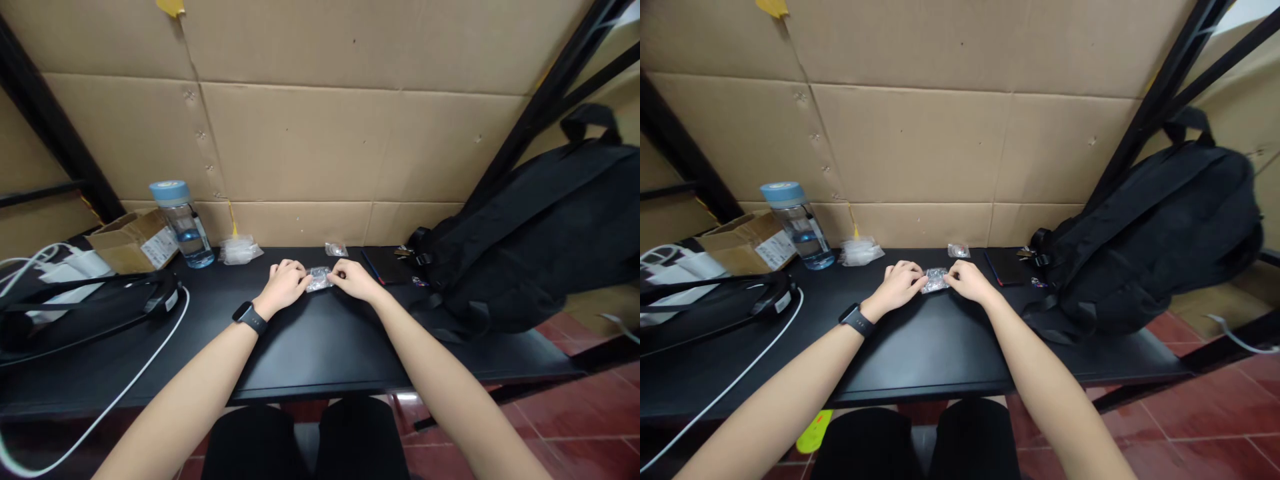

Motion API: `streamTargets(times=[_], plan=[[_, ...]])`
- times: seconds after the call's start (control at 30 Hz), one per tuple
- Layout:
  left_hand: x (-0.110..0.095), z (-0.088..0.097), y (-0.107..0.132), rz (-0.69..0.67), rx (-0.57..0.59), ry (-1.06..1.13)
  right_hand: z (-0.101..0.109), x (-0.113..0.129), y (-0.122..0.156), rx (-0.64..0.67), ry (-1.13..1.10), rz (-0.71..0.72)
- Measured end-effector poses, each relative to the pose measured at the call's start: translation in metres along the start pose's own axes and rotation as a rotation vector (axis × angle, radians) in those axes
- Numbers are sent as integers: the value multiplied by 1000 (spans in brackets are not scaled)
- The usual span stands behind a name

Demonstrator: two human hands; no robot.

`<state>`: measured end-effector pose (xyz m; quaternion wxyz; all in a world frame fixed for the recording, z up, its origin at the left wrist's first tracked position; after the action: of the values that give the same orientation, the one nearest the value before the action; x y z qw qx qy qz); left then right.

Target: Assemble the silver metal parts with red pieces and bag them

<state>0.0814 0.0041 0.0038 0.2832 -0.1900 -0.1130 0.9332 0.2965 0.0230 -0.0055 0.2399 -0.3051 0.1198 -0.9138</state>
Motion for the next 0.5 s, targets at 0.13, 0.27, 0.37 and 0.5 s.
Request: streamTargets(times=[0.13,0.27,0.37,0.5], plan=[[3,-1,0,56,-62,-88,2,9,1,-49,22,58],[-2,-2,-1,-46,-39,-42,1,20,4,112,4,175],[-5,-2,1,-107,9,31,-3,18,5,138,73,111],[-5,-3,3,-115,18,34,-5,13,4,116,-39,43]])
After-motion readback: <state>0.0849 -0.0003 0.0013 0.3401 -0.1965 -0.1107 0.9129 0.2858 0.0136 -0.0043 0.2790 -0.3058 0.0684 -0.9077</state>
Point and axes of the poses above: each hand's wrist, its own y-axis away from the middle knuckle, its own z-axis out of the back of the hand, x = y × z, the point moved 3 cm from there along -y, towards the middle knuckle, and after that the axes turned 3 degrees about -z, right-handed, at the moved point
